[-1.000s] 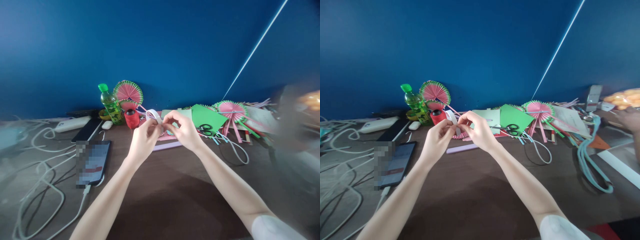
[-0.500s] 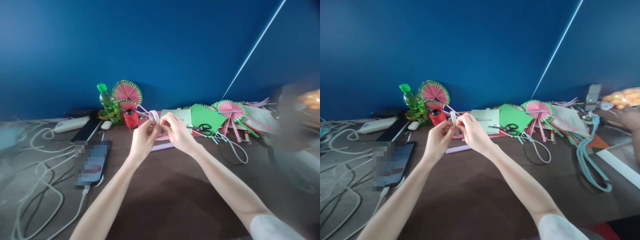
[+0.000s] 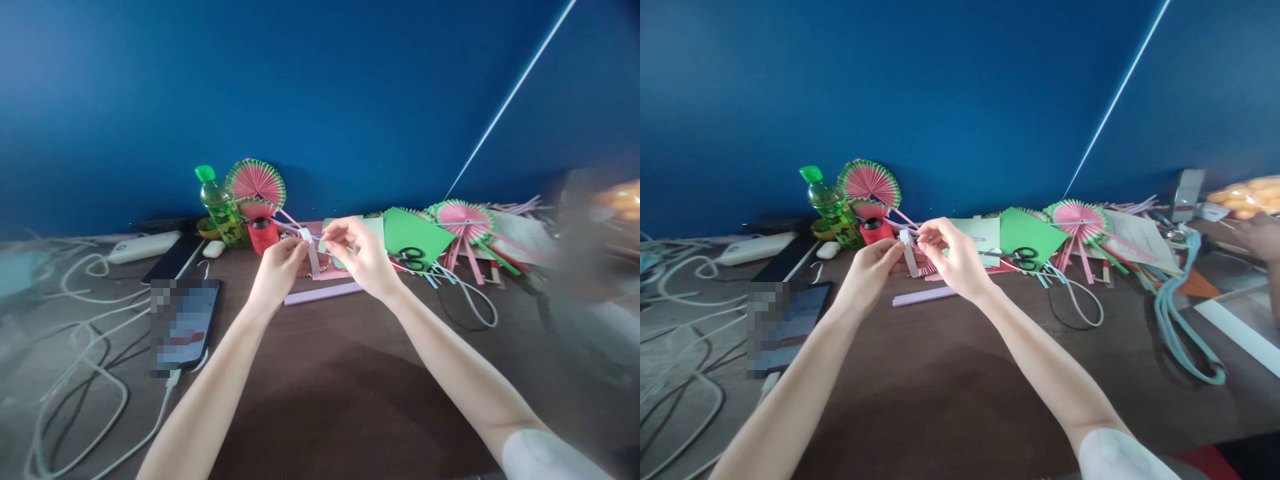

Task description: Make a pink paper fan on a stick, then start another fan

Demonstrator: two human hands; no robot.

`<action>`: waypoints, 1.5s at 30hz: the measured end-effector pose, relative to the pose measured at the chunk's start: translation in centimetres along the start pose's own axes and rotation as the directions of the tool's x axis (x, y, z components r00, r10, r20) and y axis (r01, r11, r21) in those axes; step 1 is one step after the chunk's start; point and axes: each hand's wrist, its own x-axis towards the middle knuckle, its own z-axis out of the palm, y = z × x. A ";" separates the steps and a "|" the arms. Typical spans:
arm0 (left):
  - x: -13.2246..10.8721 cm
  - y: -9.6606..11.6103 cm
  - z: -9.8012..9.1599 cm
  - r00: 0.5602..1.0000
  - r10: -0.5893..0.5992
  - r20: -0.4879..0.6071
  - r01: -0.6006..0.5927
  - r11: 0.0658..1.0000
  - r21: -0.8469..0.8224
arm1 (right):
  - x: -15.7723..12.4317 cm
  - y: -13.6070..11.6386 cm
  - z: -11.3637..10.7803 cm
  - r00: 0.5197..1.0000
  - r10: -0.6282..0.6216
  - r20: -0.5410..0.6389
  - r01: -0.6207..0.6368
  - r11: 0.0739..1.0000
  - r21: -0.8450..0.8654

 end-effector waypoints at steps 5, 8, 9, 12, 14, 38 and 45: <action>-0.1 0.0 0.1 0.998 -0.009 0.063 0.008 1.000 0.011 | 0.0 0.2 0.4 0.999 -0.045 0.021 0.048 0.991 -0.122; -0.1 0.0 0.0 0.995 0.008 0.096 -0.014 0.998 0.059 | -0.1 0.3 0.5 1.000 -0.024 -0.004 0.024 0.992 -0.126; -0.1 0.0 -0.1 0.995 0.017 0.097 -0.025 0.996 0.086 | -0.1 0.4 0.5 1.000 -0.026 -0.013 0.024 0.990 -0.135; 0.0 -0.2 -0.1 0.997 0.040 0.073 -0.050 0.989 0.140 | -0.2 0.4 0.6 0.994 -0.102 -0.033 0.092 0.971 -0.221; 0.0 -0.4 -0.1 0.998 0.041 0.051 -0.047 0.992 0.120 | -0.3 0.5 0.8 0.980 -0.195 -0.034 0.177 0.941 -0.288; 0.8 -0.6 -0.6 0.993 -0.061 0.102 0.077 0.984 -0.158 | -0.6 0.1 1.1 0.998 -0.058 -0.014 0.054 0.978 -0.199; 1.1 -1.1 -0.7 0.994 0.003 0.107 0.006 0.996 -0.086 | -0.7 -0.1 1.1 0.998 -0.065 0.017 0.067 0.966 -0.249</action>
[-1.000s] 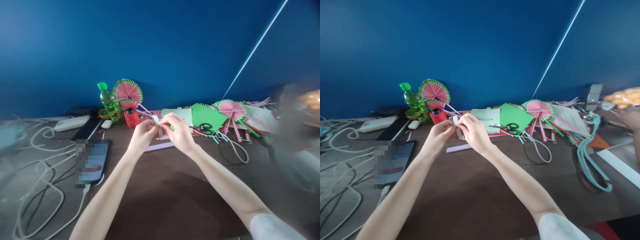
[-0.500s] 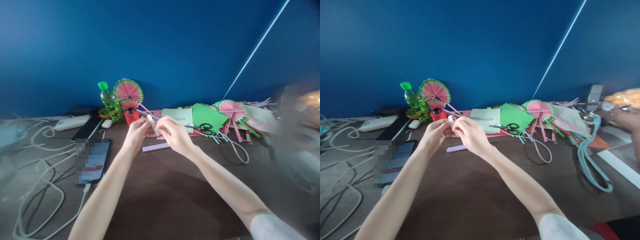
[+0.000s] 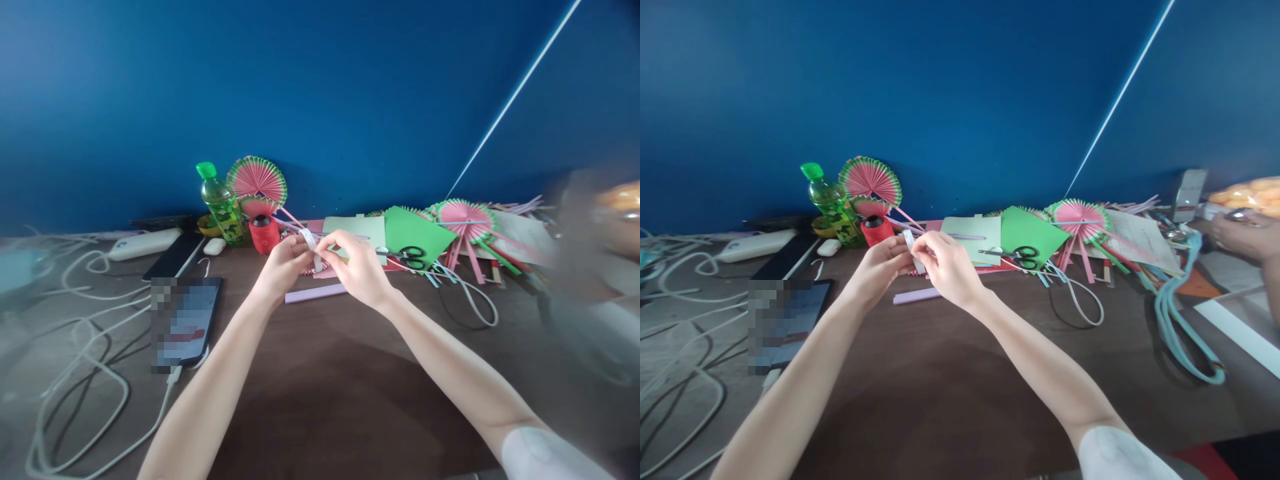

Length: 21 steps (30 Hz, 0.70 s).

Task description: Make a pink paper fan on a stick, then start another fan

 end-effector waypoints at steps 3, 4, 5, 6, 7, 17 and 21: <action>0.2 0.0 -0.7 0.998 0.062 -0.026 -0.062 0.998 0.024 | -0.1 -0.4 -0.2 0.996 -0.062 0.068 0.061 0.998 0.019; 0.3 0.1 -0.9 0.997 0.071 -0.029 -0.071 0.997 0.020 | -0.1 -0.5 -0.2 0.994 -0.068 0.090 0.064 0.997 0.045; 0.4 0.0 -1.2 0.997 0.070 -0.029 -0.069 0.998 0.012 | -0.1 -0.6 -0.3 0.992 -0.063 0.105 0.056 0.996 0.071; 0.4 0.0 -1.3 0.998 0.060 -0.029 -0.060 0.998 0.002 | -0.1 -0.7 -0.4 0.993 -0.050 0.105 0.040 0.995 0.095; 0.5 0.0 -1.4 0.999 0.045 -0.030 -0.046 0.999 -0.009 | 0.0 -0.7 -0.5 0.995 -0.032 0.092 0.021 0.993 0.115; 0.3 -0.2 -0.7 0.974 0.015 0.226 -0.014 1.000 -0.005 | 0.2 -0.2 -0.9 0.996 0.065 -0.061 -0.054 0.984 0.168; 0.4 -0.5 -0.8 0.973 0.053 0.224 -0.068 0.996 0.058 | 0.3 -0.3 -0.9 0.995 0.059 -0.080 -0.044 0.984 0.172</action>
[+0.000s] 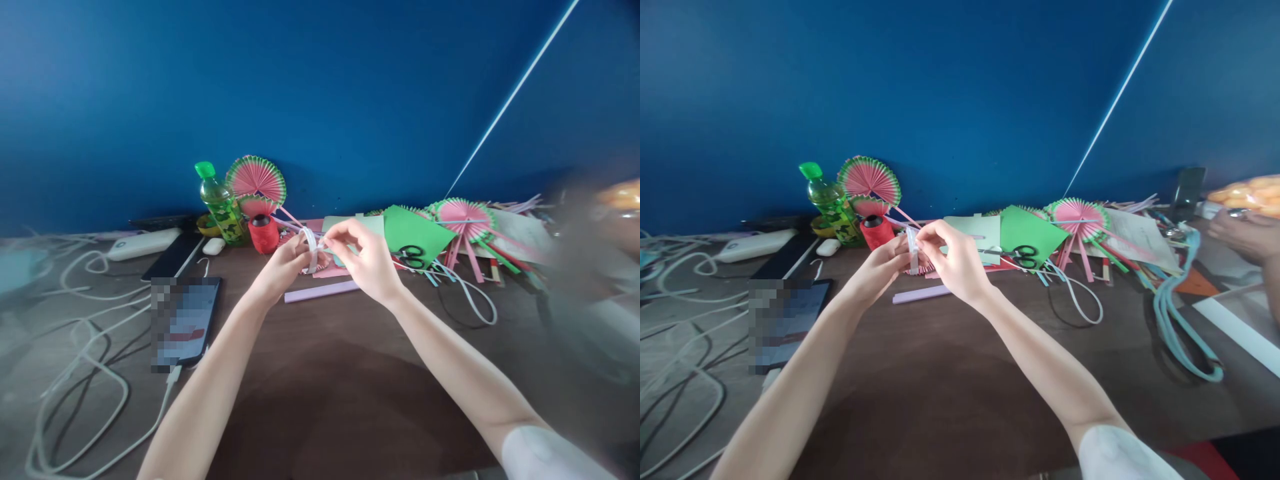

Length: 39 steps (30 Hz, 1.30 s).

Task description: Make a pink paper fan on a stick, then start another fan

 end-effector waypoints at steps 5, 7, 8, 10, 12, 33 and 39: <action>0.1 0.0 0.3 0.995 0.013 -0.103 -0.014 1.000 -0.011 | -0.2 -0.4 0.2 0.996 -0.039 0.081 0.043 0.998 -0.054; 0.2 0.0 0.3 0.986 0.033 -0.166 -0.036 0.999 -0.015 | -0.3 -0.5 0.3 0.990 -0.076 0.123 0.086 0.993 -0.083; 0.2 0.0 0.2 0.980 0.037 -0.195 -0.042 0.999 -0.022 | -0.3 -0.6 0.3 0.986 -0.084 0.143 0.097 0.992 -0.081; 0.3 0.0 0.0 0.968 0.026 -0.250 -0.041 0.998 -0.056 | -0.5 -0.7 0.4 0.981 -0.075 0.181 0.084 0.996 -0.042; 0.3 0.0 -0.2 0.955 0.006 -0.297 -0.038 0.994 -0.102 | -0.6 -0.8 0.4 0.977 -0.061 0.206 0.062 0.998 0.003; 0.0 -0.3 0.3 0.999 -0.048 0.003 0.048 0.997 -0.062 | 0.3 -0.7 -1.0 0.998 0.016 -0.054 -0.016 1.000 0.002; 0.1 -0.3 0.7 0.997 -0.064 -0.044 0.058 0.991 -0.123 | 0.1 -0.8 -0.8 1.000 -0.010 -0.008 0.010 1.000 0.019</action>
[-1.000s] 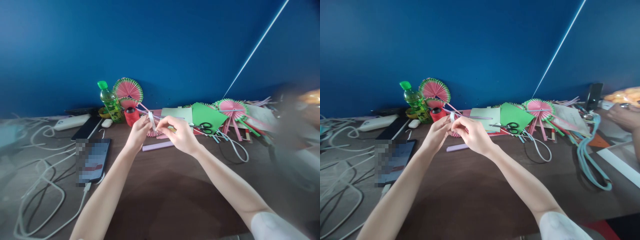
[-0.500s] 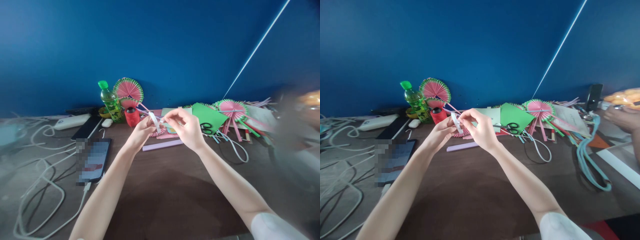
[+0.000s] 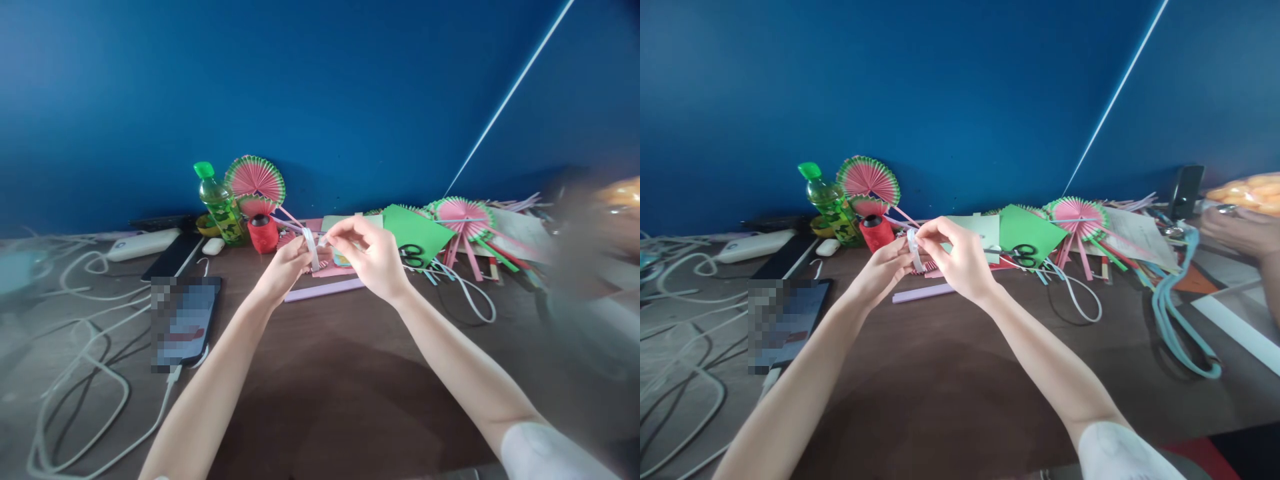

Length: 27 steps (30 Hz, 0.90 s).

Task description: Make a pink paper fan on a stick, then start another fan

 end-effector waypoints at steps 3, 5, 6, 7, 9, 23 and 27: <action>0.1 0.0 -0.1 0.997 0.038 -0.065 -0.037 0.999 0.016 | -0.2 -0.1 0.1 0.996 0.010 0.086 -0.010 1.000 0.005; 0.2 0.1 -0.5 0.994 0.061 -0.096 -0.063 0.998 -0.017 | -0.3 -0.3 0.2 0.992 0.010 0.129 -0.011 1.000 0.004; 0.3 0.1 -0.7 0.992 0.064 -0.112 -0.070 0.997 -0.045 | -0.4 -0.5 0.2 0.990 0.006 0.143 -0.006 1.000 0.002; 0.3 0.1 -1.0 0.989 0.063 -0.130 -0.073 0.995 -0.073 | -0.5 -0.6 0.2 0.988 -0.001 0.155 0.001 1.000 0.002; 0.4 0.1 -1.5 0.983 0.058 -0.174 -0.078 0.991 -0.111 | -0.6 -0.9 0.2 0.985 -0.018 0.170 0.016 1.000 0.013; -0.3 0.7 -1.1 0.984 0.039 0.172 -0.066 0.985 0.158 | 0.8 0.5 -1.3 0.988 0.053 -0.146 -0.031 0.988 0.152; -0.5 1.1 -0.9 0.968 -0.007 0.252 -0.030 0.989 0.145 | 1.1 0.9 -1.9 0.978 0.076 -0.194 -0.052 0.991 0.125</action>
